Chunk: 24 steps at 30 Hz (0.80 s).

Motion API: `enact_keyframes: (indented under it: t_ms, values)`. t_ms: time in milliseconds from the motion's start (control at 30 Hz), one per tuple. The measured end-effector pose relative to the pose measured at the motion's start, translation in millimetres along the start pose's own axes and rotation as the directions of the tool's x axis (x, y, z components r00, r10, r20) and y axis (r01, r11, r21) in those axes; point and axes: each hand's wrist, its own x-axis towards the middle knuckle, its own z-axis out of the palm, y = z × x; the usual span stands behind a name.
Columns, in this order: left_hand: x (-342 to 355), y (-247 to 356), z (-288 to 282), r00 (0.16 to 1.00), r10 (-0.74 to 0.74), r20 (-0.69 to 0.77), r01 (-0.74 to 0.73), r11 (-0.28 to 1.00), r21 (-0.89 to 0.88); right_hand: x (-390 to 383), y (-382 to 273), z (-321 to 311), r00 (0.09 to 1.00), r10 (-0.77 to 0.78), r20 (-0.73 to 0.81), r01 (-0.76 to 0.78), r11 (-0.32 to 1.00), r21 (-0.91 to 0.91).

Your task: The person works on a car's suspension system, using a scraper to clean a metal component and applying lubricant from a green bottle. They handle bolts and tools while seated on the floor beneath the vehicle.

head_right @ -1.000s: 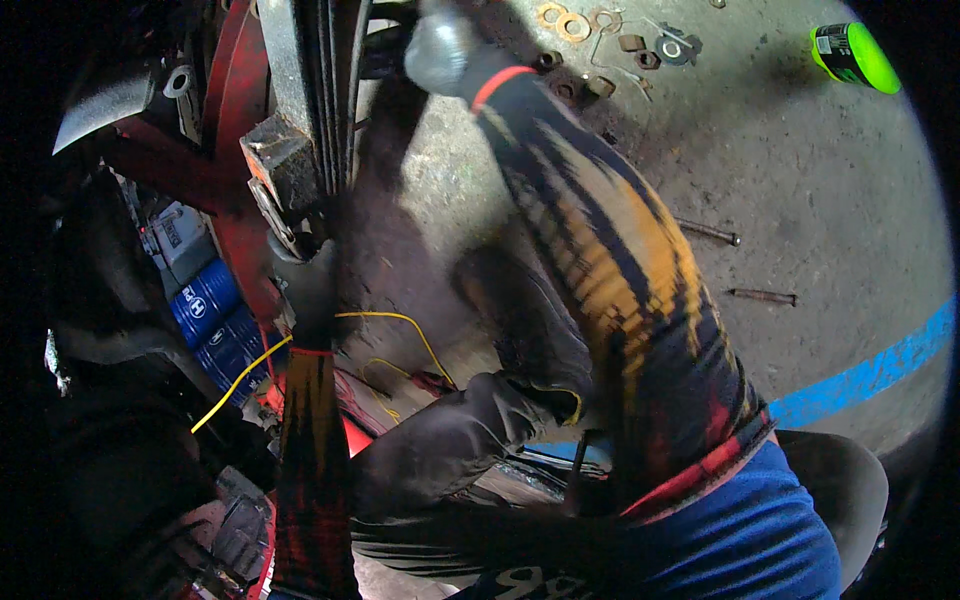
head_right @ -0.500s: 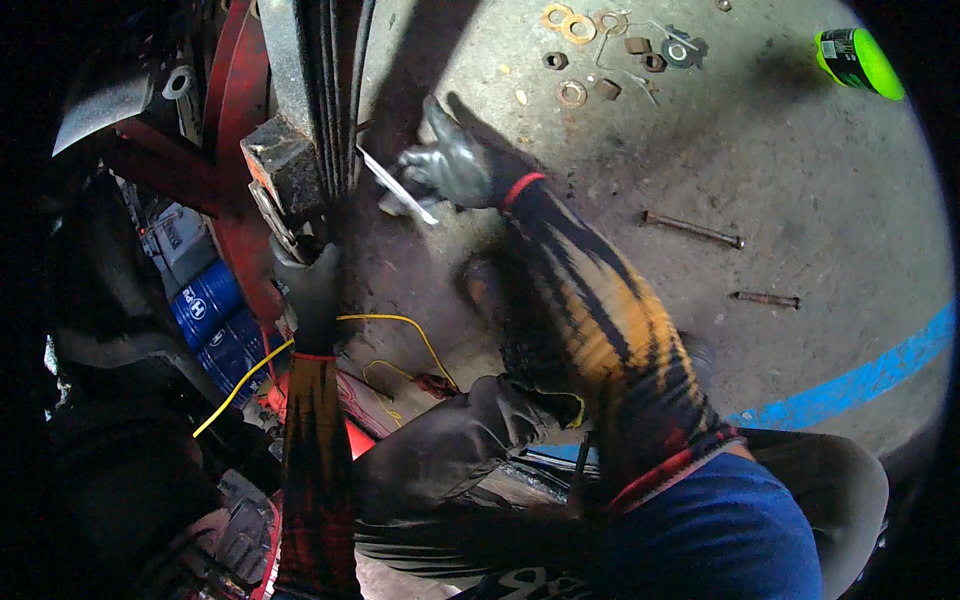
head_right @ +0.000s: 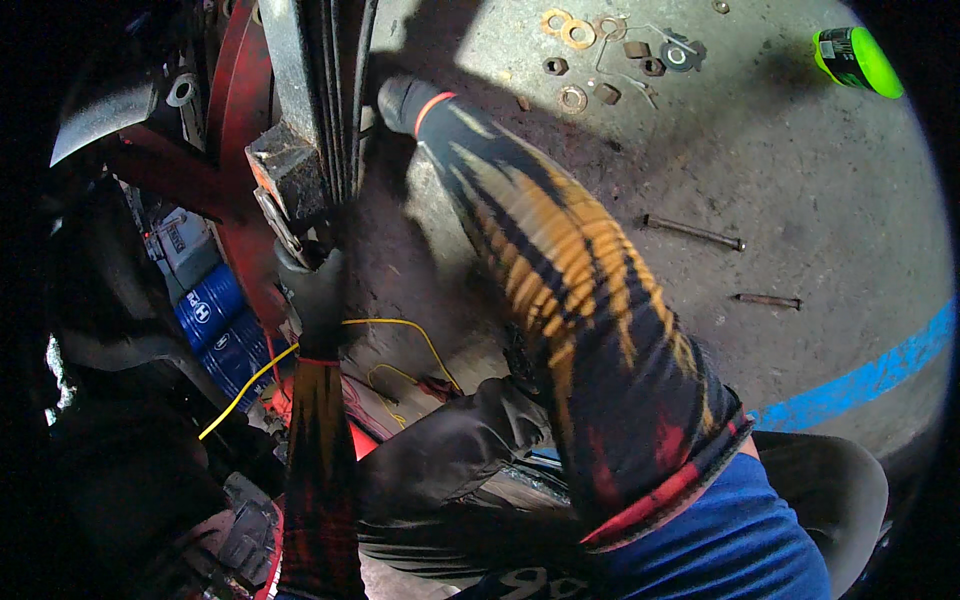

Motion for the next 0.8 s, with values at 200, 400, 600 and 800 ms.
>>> enact_keyframes:
  t_ms: [200, 400, 600, 800]
  values:
    - [2.8, -0.4, 0.6, 0.999, 0.015, 0.039, -0.014, 0.999, -0.038, -7.5, 49.0, -16.4, 0.983, 0.155, -0.101, -0.161, 0.985, -0.063]
    - [-0.8, -0.6, -1.1, 0.998, -0.057, 0.016, 0.056, 0.995, 0.078, -90.0, 6.7, -23.2, 0.904, 0.409, 0.125, -0.384, 0.905, -0.184]
    - [0.4, -19.5, -2.1, 1.000, 0.017, -0.008, -0.016, 0.998, 0.061, -77.2, -99.4, 30.7, 0.870, 0.137, 0.474, -0.185, 0.981, 0.055]
    - [1.2, -9.0, 0.6, 0.998, 0.064, 0.020, -0.065, 0.998, 0.012, -2.1, -32.7, 28.8, 0.981, -0.154, -0.120, 0.149, 0.987, -0.051]
